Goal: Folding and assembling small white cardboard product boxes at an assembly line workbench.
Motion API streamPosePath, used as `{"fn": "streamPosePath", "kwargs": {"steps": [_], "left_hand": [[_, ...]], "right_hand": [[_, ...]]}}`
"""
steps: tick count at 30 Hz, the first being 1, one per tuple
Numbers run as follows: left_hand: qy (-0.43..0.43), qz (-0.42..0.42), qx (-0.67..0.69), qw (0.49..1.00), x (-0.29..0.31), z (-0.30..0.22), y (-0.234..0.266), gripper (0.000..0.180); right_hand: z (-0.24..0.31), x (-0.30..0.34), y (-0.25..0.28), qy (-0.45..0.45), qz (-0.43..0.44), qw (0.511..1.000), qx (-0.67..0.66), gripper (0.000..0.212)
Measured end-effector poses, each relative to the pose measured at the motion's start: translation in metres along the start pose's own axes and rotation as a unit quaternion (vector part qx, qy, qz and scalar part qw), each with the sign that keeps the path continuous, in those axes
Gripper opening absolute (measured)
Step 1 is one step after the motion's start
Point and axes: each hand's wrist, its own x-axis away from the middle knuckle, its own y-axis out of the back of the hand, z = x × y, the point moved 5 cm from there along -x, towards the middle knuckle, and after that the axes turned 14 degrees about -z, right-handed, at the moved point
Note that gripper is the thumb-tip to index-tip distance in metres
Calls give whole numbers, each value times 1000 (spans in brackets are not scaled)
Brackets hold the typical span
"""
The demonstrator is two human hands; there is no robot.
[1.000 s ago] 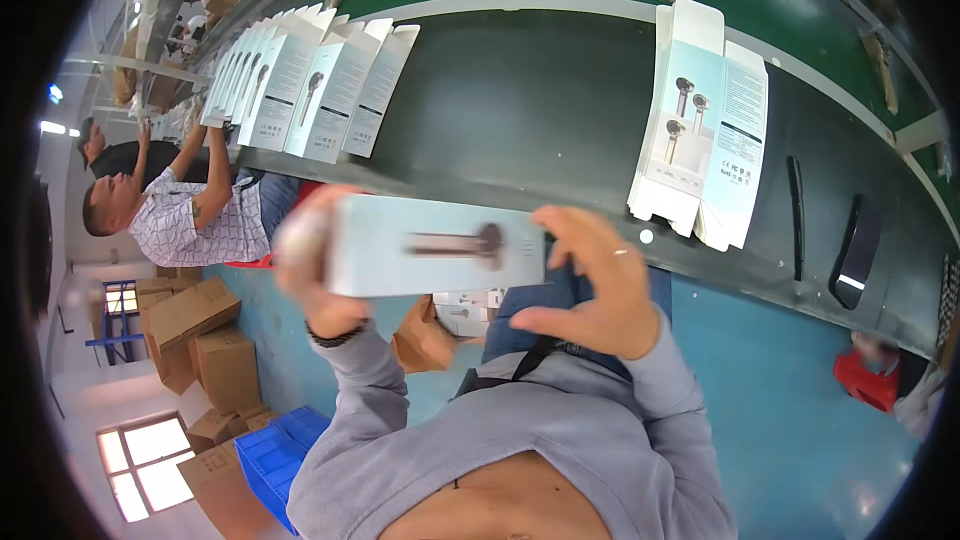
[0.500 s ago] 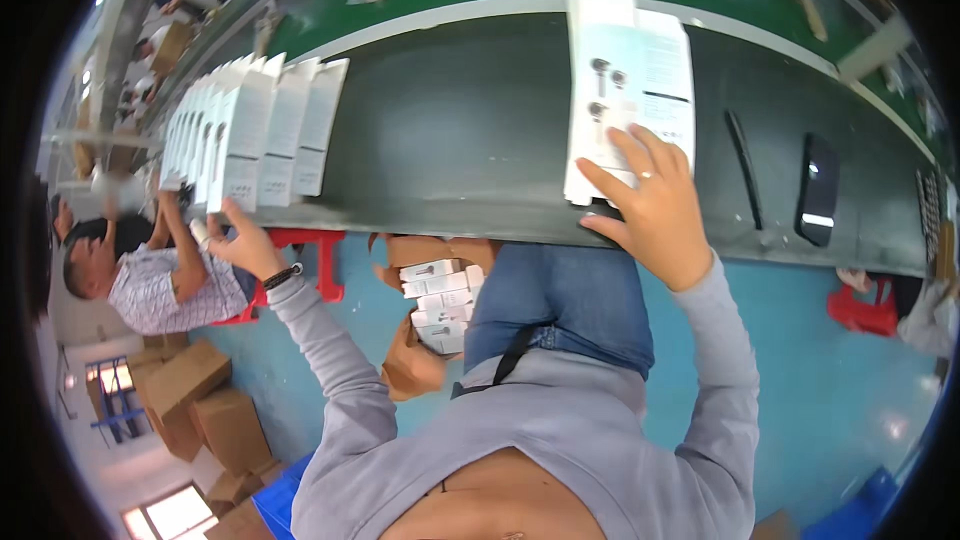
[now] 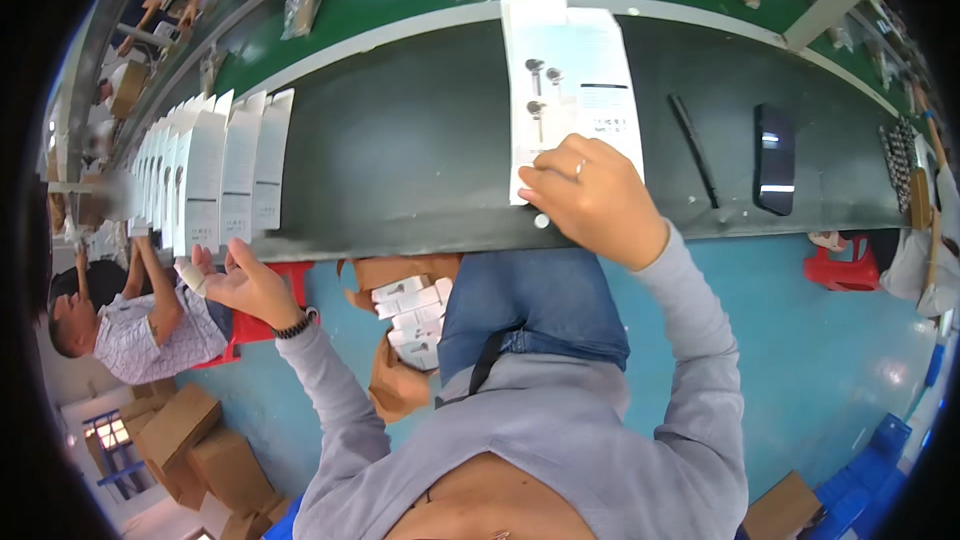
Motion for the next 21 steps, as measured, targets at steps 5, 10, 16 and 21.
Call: {"fn": "streamPosePath", "kwargs": {"steps": [5, 10, 16, 21], "left_hand": [[-286, 264, -57, 919, 56, -83, -14, 118], [-284, 401, 79, 867, 114, -122, -27, 118], [-313, 512, 70, 797, 124, -133, -40, 91], [-251, 509, 136, 812, 96, -127, -34, 83]], "right_hand": [[37, 1, 61, 59, -334, 935, -104, 12], [47, 7, 41, -192, -261, 855, -405, 19], [45, 14, 27, -207, -180, 914, -300, 12], [45, 13, 22, -42, -178, 952, -247, 28]]}}
